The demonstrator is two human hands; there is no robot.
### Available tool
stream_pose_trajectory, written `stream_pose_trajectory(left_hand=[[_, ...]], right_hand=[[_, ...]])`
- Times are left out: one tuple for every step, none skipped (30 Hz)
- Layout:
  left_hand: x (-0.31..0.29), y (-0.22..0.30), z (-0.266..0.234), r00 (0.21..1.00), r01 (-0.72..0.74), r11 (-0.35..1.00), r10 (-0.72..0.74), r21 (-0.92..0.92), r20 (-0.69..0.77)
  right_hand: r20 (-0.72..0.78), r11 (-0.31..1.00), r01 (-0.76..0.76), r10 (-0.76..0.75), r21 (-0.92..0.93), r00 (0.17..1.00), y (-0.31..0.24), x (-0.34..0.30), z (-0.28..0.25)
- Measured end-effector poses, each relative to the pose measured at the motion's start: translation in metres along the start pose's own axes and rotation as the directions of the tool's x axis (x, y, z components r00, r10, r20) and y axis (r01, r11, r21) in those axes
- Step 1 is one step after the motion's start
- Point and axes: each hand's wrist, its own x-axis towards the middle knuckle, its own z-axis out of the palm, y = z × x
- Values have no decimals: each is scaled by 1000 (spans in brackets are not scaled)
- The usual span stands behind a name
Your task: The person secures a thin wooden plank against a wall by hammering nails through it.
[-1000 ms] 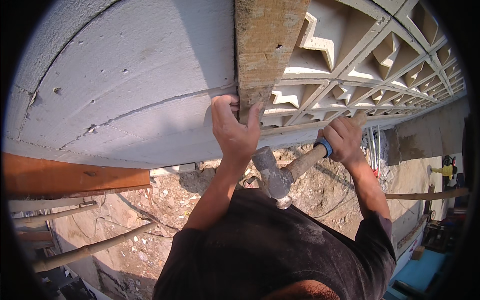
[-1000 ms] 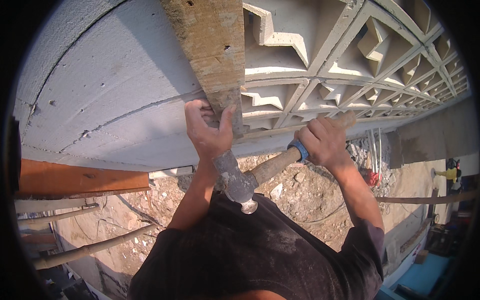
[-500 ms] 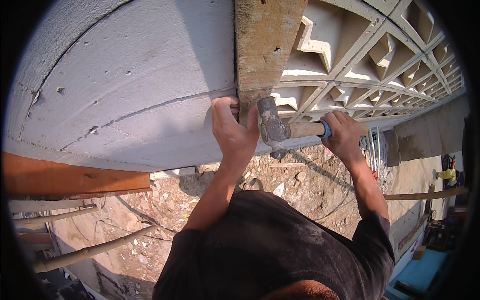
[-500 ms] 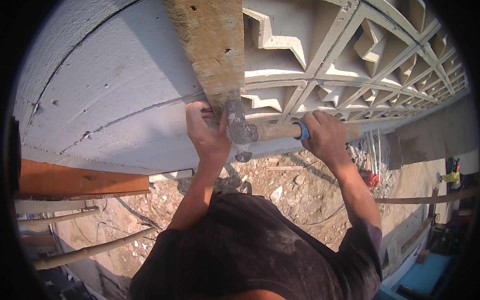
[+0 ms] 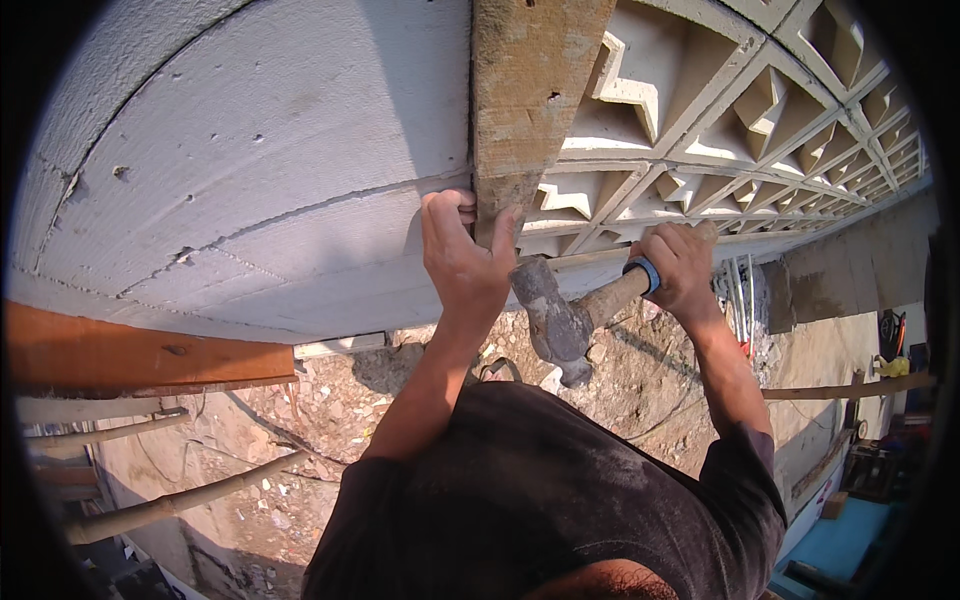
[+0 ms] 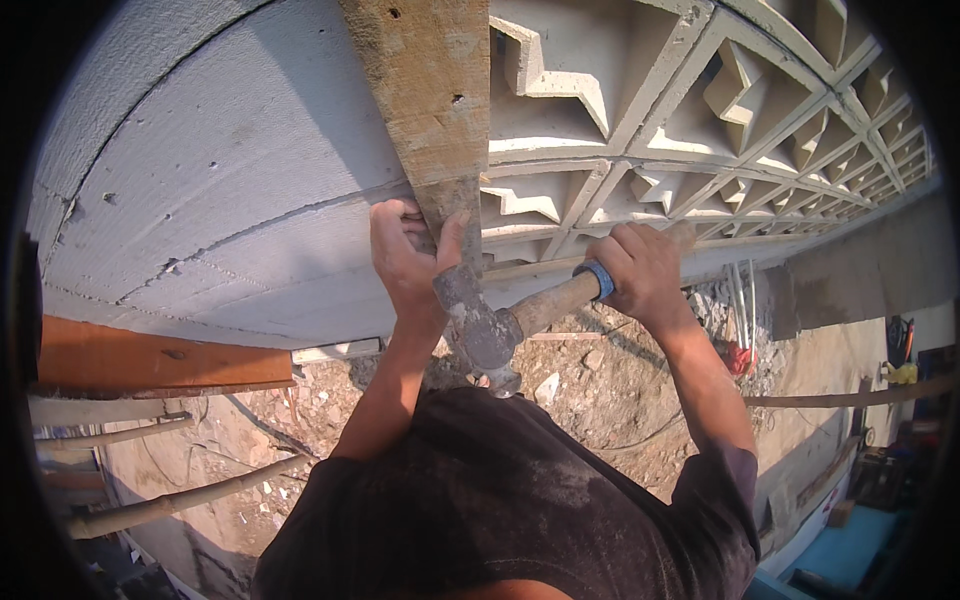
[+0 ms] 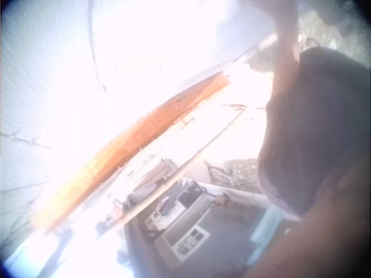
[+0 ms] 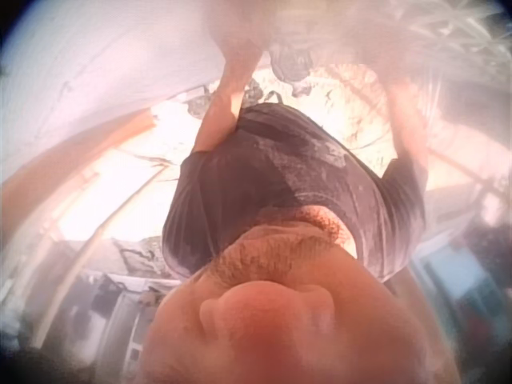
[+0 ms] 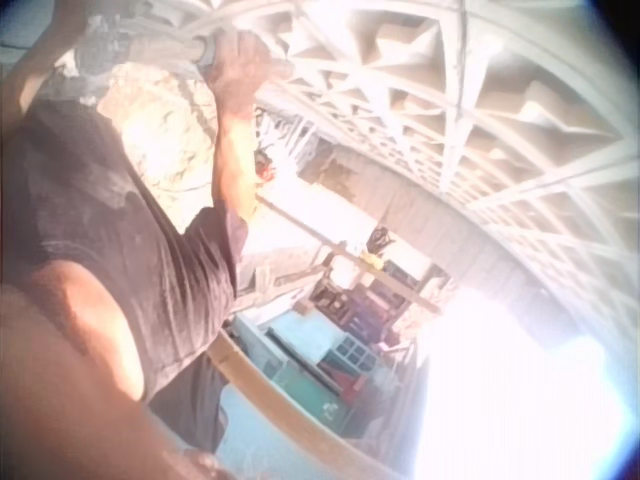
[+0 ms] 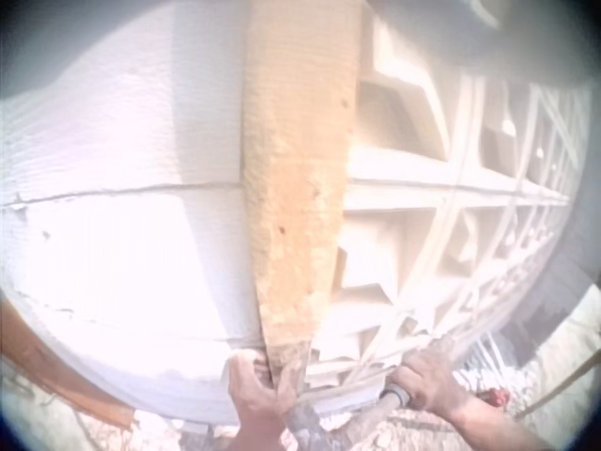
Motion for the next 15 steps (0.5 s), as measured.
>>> stream_pose_trajectory(left_hand=[[-1, -1, 0, 1000, 2, 1000, -2, -1, 8], [2, -2, 0, 1000, -18, 999, 18, 44, -3], [4, -3, 0, 999, -37, 995, 38, 89, -12], [4, -1, 1, 999, -40, 996, 42, 85, -16], [3, 0, 0, 1000, -19, 998, 19, 68, -9], [3, 0, 0, 1000, 3, 999, -3, 51, -2], [4, -1, -1, 1000, 1, 999, 0, 53, -7], [4, -2, -1, 999, -34, 998, 35, 44, -22], [1, -2, -1, 997, -68, 997, 69, 33, -25], [-2, -3, 0, 998, -68, 997, 69, 28, -14], [0, -4, 1, 999, -36, 998, 37, 45, -12], [2, -4, 1, 1000, -4, 998, 4, 61, -11], [4, -2, 1, 1000, -10, 998, 11, 58, -16], [3, -2, -1, 1000, -21, 999, 22, 48, -17], [3, -1, -2, 999, -31, 999, 32, 32, -15]], right_hand=[[15, 997, -75, 75, -36, 997, 5, -1, 8], [23, 987, -138, 140, -77, 990, 12, 5, 15], [28, 972, -201, 205, -119, 978, 15, 8, 17], [47, 975, -209, 212, -75, 976, 6, 4, 11], [44, 976, -204, 208, -73, 977, 1, 4, 5], [41, 988, -154, 154, -13, 987, -3, 5, 1], [35, 994, -102, 101, 48, 994, -4, 7, -1], [15, 991, -117, 116, 63, 993, -4, 7, 2], [17, 990, -129, 128, 60, 992, 0, 6, 7], [13, 981, -192, 192, -3, 981, 7, 7, 14], [-4, 969, -239, 239, -68, 971, 12, 10, 18], [-10, 967, -250, 250, -54, 968, 10, 5, 19], [-17, 967, -246, 246, -58, 969, 5, 2, 18], [-30, 963, -266, 267, 38, 963, -1, -1, 20], [-39, 950, -286, 293, 128, 955, -6, -6, 21]])
